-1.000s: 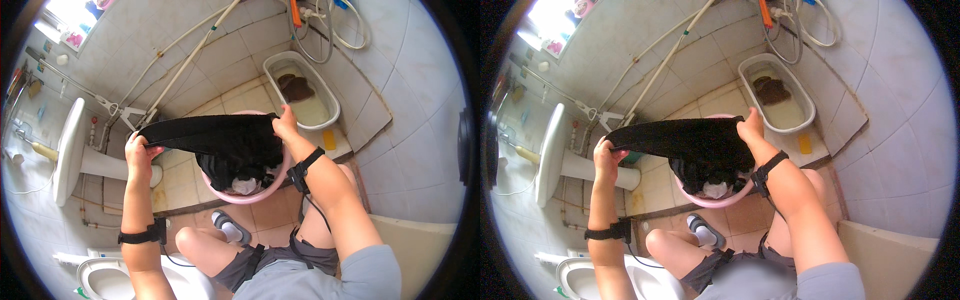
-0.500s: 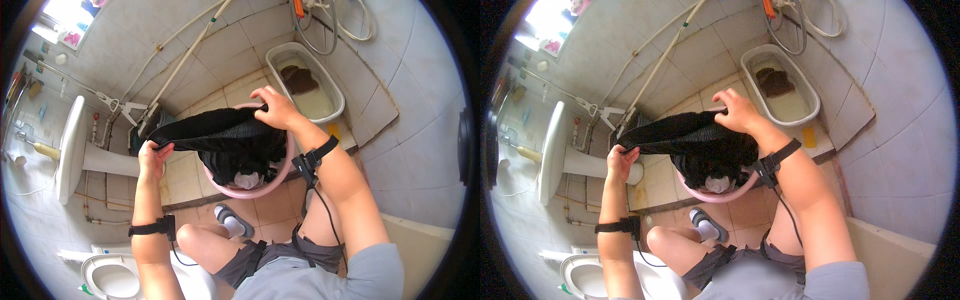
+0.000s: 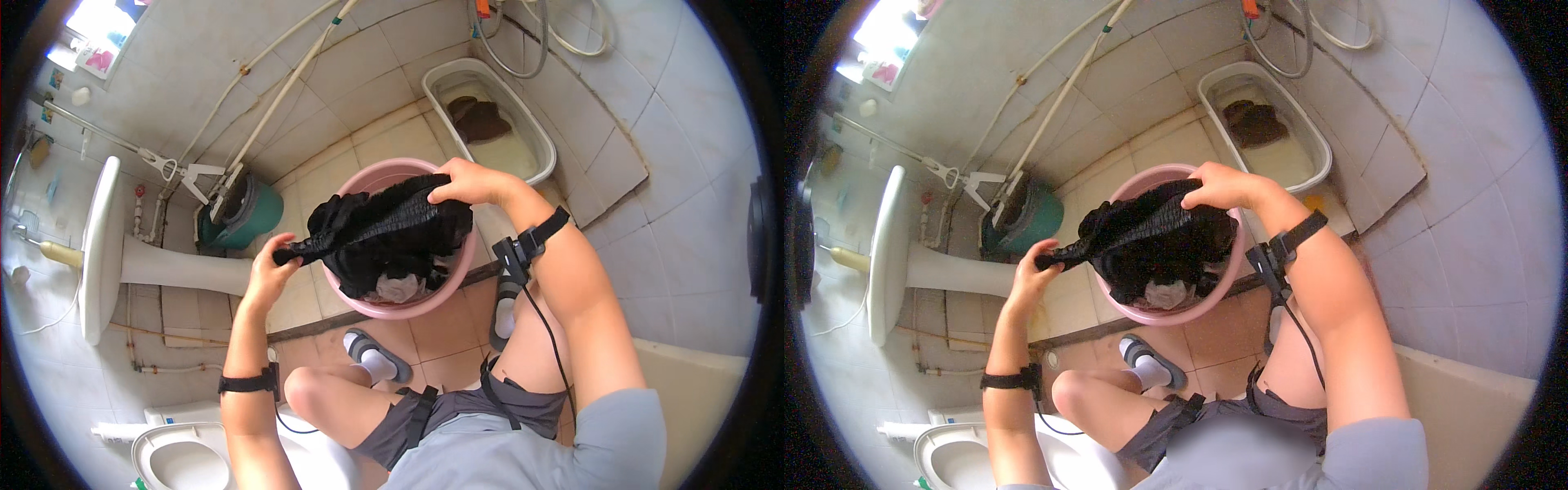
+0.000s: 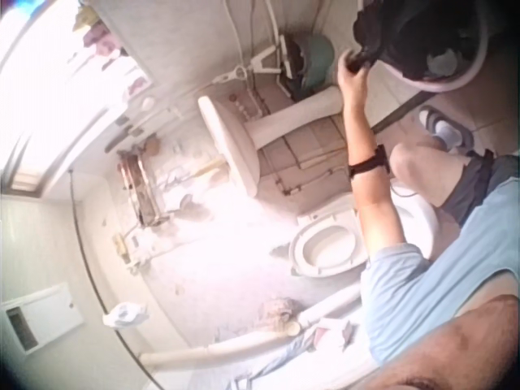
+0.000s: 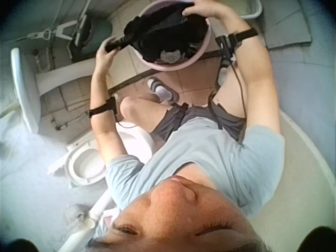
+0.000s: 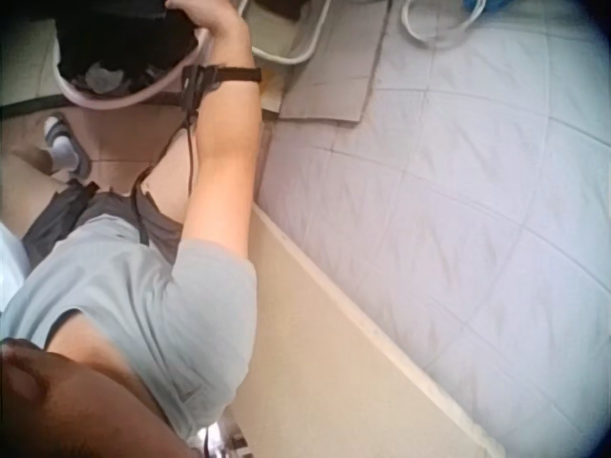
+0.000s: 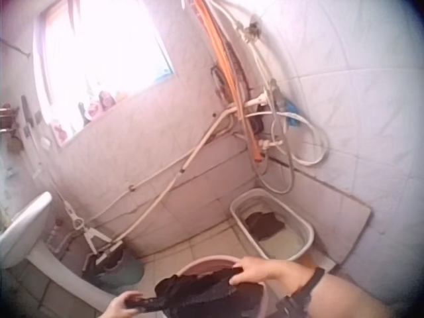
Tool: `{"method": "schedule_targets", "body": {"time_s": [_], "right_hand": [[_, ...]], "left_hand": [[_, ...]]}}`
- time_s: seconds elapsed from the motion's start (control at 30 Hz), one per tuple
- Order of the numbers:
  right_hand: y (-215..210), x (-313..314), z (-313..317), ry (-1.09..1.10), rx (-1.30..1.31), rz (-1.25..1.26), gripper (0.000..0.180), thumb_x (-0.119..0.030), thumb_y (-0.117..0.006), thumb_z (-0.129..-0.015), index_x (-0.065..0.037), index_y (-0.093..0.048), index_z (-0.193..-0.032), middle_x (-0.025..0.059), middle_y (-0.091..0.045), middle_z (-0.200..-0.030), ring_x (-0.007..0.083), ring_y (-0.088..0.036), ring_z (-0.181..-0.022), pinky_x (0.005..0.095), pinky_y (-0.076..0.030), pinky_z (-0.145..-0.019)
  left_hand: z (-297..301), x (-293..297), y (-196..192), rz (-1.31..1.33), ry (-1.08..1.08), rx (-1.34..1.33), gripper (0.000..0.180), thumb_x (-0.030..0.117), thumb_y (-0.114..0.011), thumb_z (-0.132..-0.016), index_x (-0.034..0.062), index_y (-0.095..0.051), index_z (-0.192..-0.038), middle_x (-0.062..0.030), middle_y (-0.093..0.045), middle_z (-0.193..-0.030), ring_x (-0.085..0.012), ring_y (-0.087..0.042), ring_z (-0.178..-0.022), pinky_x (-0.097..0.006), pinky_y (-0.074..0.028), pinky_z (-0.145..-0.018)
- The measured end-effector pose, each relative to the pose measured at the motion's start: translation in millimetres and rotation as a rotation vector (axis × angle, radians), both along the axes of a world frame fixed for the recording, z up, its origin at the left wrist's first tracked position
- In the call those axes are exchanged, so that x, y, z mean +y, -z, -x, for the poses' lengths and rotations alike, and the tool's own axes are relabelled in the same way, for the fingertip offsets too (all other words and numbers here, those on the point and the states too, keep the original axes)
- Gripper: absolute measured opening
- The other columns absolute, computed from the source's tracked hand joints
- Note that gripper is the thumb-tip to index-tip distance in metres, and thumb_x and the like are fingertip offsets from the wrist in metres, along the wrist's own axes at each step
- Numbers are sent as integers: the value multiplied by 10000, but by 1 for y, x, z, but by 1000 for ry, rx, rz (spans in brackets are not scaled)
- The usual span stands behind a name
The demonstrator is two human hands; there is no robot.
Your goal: Hand-washing black clothes in a pink bucket using a yellow sponge.
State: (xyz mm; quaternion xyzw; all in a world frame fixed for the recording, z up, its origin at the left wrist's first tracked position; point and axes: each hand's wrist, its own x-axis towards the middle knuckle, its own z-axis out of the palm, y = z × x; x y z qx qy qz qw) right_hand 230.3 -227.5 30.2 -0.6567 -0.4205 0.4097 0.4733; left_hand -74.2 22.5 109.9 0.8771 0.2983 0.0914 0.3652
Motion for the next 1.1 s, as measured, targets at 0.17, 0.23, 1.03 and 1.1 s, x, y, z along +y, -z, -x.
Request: {"method": "schedule_targets", "body": {"time_s": [0.17,0.23,1.03,1.1], "right_hand": [[4,-2,-3,22,-58,62,502,-429,-736,-752,1,-681,-1004,106,-686,-897,198,-634,-835,322,-487,-779],[10,-4,5,46,-391,-121,609,-514,-714,-738,-38,-649,-1113,161,-669,-1053,289,-625,-1003,371,-470,-888],[13,-13,0,169,-509,-150,305,-259,-621,-737,-58,-666,-962,170,-661,-849,299,-641,-781,370,-495,-743],[19,-14,-11,188,-282,-79,261,-230,-617,-764,-42,-674,-935,114,-663,-796,186,-606,-715,329,-481,-690]], "left_hand": [[-17,-25,1,3,-166,-134,157,124,-681,-823,1,-658,-919,-18,-632,-739,-93,-541,-692,-243,-439,-649],[-18,-26,-2,26,-190,-86,204,128,-688,-823,-6,-639,-968,-28,-646,-805,-98,-550,-724,-252,-450,-677],[11,-8,10,-240,229,31,241,0,-657,-769,29,-611,-1003,-97,-576,-1010,-261,-602,-915,-335,-485,-743],[2,-11,7,-9,102,61,163,52,-665,-804,18,-628,-959,-101,-585,-989,-238,-602,-927,-317,-474,-765]]}}
